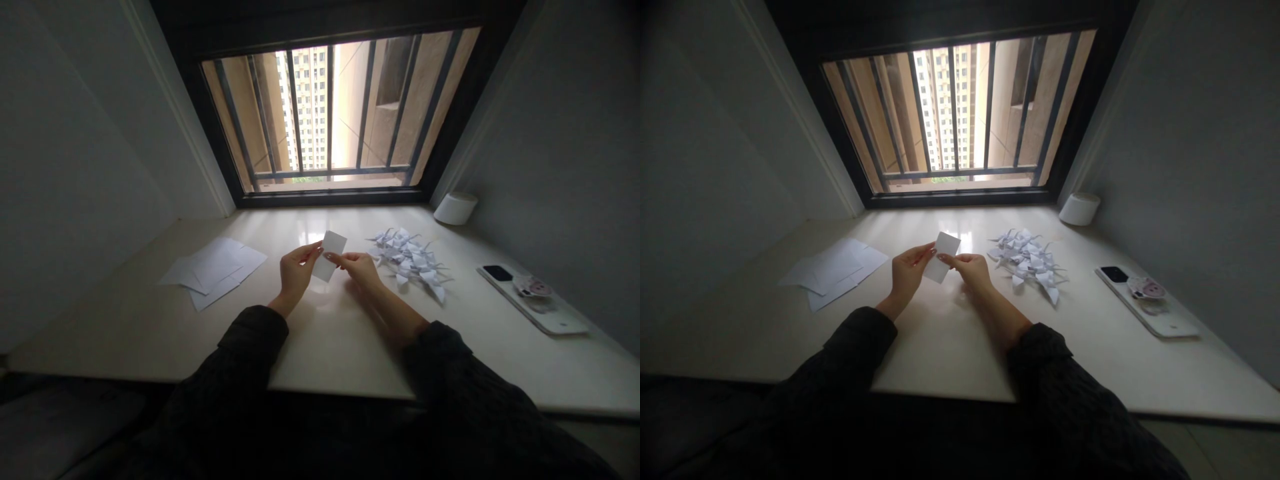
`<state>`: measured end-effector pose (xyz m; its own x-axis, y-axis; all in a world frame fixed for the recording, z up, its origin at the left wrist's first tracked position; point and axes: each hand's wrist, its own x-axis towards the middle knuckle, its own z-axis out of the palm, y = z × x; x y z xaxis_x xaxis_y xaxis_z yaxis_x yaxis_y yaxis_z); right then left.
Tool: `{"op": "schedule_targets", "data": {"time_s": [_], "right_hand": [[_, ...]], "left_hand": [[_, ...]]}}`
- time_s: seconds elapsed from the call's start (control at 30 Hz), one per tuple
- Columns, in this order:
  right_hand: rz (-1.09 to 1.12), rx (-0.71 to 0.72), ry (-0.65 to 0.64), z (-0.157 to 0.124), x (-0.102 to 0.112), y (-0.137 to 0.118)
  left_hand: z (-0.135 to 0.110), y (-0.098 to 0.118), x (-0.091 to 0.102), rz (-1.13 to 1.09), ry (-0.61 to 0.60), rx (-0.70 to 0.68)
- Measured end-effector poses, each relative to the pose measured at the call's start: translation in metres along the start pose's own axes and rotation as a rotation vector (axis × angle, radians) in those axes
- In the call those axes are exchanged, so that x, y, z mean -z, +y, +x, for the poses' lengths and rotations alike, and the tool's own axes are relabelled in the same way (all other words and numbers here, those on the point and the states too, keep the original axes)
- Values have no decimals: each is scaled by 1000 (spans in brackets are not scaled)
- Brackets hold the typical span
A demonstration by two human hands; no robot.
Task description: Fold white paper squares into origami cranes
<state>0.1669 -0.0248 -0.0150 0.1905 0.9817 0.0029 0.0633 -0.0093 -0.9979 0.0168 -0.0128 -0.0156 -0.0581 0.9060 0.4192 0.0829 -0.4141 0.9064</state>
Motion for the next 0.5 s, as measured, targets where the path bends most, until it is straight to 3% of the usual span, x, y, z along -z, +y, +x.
{"op": "schedule_targets", "data": {"time_s": [0.27,0.5], "right_hand": [[-11,58,-158,6,7,3],[-175,164,-125,8,12,7]], "left_hand": [[4,-4,5,12,23,6],[4,-3,6,27,-1,30]]}}
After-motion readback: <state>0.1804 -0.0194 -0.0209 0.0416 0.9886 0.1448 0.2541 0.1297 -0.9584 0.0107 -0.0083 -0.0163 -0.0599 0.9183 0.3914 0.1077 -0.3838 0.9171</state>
